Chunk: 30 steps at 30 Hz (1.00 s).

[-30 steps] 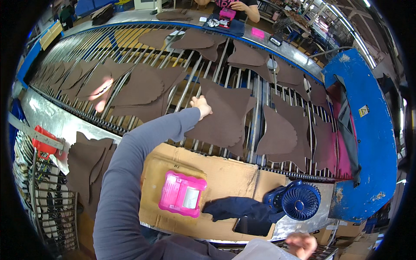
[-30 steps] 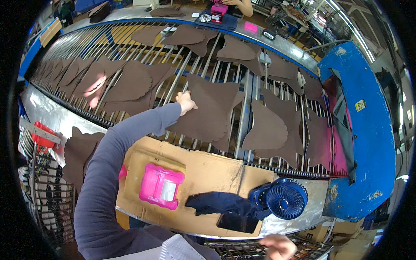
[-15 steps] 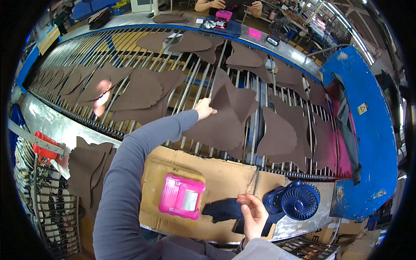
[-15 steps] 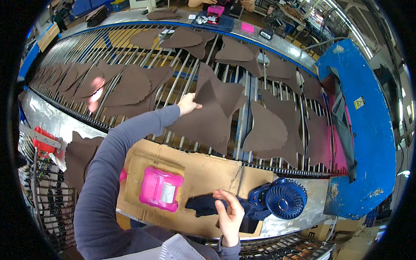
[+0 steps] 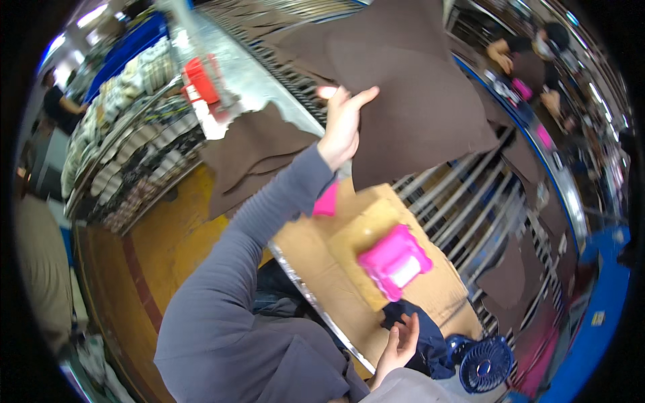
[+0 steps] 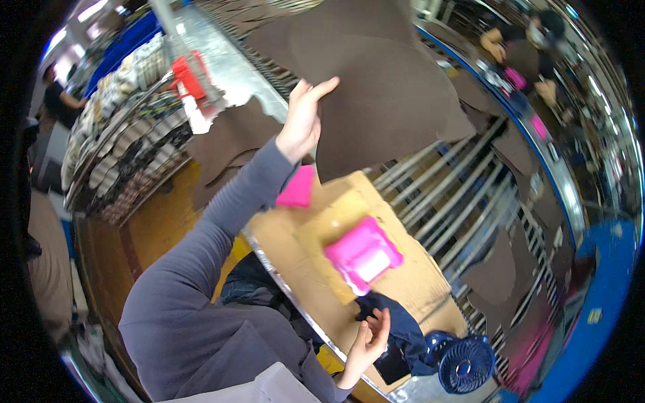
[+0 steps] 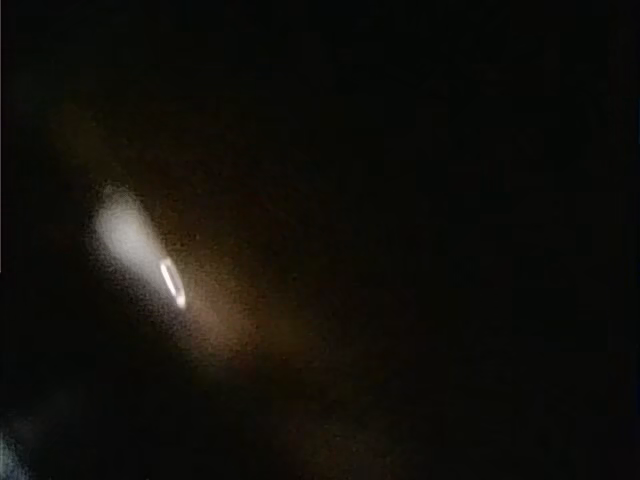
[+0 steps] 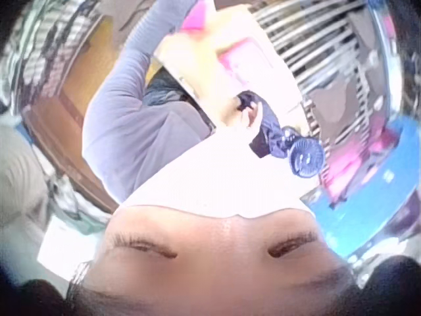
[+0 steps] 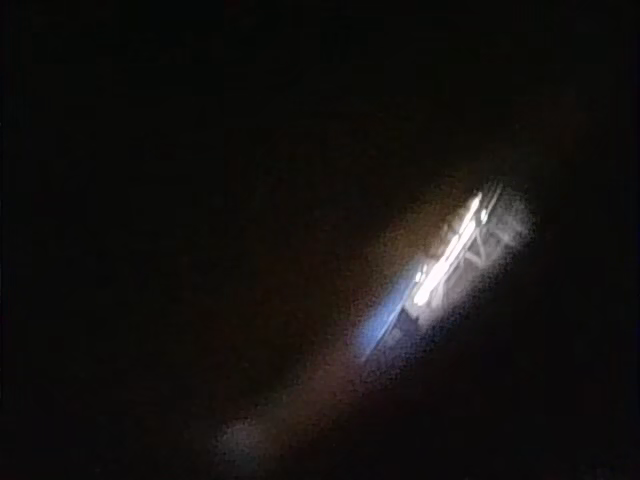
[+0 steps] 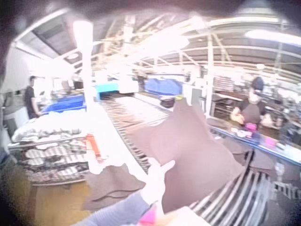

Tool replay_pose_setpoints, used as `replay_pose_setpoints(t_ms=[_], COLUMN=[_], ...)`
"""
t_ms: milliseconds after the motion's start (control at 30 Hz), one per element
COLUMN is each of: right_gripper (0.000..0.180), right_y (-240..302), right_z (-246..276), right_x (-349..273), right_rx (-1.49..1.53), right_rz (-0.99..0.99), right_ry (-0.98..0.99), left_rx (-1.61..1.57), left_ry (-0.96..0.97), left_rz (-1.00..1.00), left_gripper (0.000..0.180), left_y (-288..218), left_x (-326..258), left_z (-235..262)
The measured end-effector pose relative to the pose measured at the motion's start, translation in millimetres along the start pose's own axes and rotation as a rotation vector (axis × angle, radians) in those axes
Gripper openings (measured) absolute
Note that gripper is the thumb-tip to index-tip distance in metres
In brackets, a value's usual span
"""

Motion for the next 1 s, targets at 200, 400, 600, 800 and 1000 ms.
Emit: replay_pose_setpoints(t_ms=[200,400,600,800,1000], right_gripper=[0.099,0.068,0.038,0.026,0.011], right_y=[6,16,22,17,2], right_z=[-40,-82,-87,-82,-26], right_x=[3,12,9,7,-9], right_rx=[-0.141,-0.24,-0.206,-0.275,-0.32], right_rz=[0.124,0.299,0.227,0.244,0.065], right_ry=[0.145,-0.016,-0.12,-0.181,-0.247], left_rx=[-0.185,-0.35,0.698,1.777,0.808], left_ry=[-0.51,-0.647,-0.157,-0.285,-0.129], left_rz=[-0.105,0.549,0.483,0.159,0.264], left_gripper=[0.022,0.029,0.036,0.073,0.033], left_y=[-68,-41,-127,-132,-142], left_x=[-79,-130,-134,-101,-75], left_z=[142,270,242,294,265])
Point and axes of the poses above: each hand's wrist, its own x-axis towards the middle knuckle, its own z-axis out of the back of the hand, y = z × x, the point moved 3 cm from there along x, towards the middle knuckle, and after that the axes turned 12 degrees about -x, right-handed, at the moved point
